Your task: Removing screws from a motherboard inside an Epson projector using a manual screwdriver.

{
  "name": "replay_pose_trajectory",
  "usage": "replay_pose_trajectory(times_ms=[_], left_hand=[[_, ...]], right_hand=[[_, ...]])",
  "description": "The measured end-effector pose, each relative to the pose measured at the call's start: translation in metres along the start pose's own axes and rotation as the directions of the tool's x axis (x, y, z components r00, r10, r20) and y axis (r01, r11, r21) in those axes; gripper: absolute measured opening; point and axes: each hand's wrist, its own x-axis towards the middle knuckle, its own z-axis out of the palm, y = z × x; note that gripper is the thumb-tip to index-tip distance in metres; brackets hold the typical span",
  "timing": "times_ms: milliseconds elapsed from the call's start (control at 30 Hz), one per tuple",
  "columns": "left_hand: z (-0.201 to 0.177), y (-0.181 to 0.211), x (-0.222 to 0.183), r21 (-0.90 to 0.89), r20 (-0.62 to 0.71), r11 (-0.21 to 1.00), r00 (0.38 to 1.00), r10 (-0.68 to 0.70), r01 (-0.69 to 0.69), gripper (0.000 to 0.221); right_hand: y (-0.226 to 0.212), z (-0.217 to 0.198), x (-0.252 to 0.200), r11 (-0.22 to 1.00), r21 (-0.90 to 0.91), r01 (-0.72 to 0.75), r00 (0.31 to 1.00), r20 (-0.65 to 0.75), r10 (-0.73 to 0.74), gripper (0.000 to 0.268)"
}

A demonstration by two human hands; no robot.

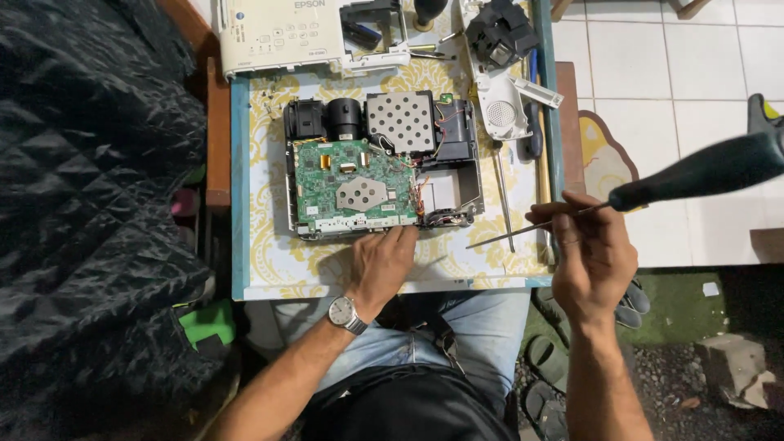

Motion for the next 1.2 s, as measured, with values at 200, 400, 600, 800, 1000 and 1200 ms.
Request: replay_pose_trajectory(times_ms=[200,400,600,800,1000,1200], left_hand=[[0.003,0.003,-0.002,0.108,-0.086,0.994,0.996,-0.02,0.029,0.014],[-0.007,0.005,-0.001,0.137,-0.151,0.99,0.988,0.036,-0.015,0.01],[-0.016,0.013,-0.002,0.021,-0.222,0.999,0.974,-0.034,0.04,0.005],[-0.044,-0.022,-0.016,-0.074,-0.307,0.978,0.928,-0.21,0.197,0.007],[-0.09,-0.065,-0.006,-0.039,-0.419,0.87,0.783,-0.46,0.491,0.015],[-0.097,-0.079,0.015,-0.165,-0.305,0.773,0.714,-0.63,0.612,0.033]], right_hand=[[0.004,-0.007,-0.002,0.999,-0.038,0.027,0.998,-0.061,-0.03,0.019],[0.018,-0.008,-0.006,0.998,-0.045,-0.036,0.996,-0.089,0.031,0.017],[0.023,-0.006,-0.001,0.994,-0.097,-0.051,0.995,-0.086,0.043,0.019],[0.039,-0.014,0.007,0.976,-0.015,-0.216,0.952,-0.227,0.207,0.015],[0.066,-0.012,0.009,0.949,-0.078,-0.304,0.912,-0.312,0.266,0.014],[0.098,0.026,-0.013,0.94,-0.159,-0.301,0.947,-0.167,0.275,0.013]])
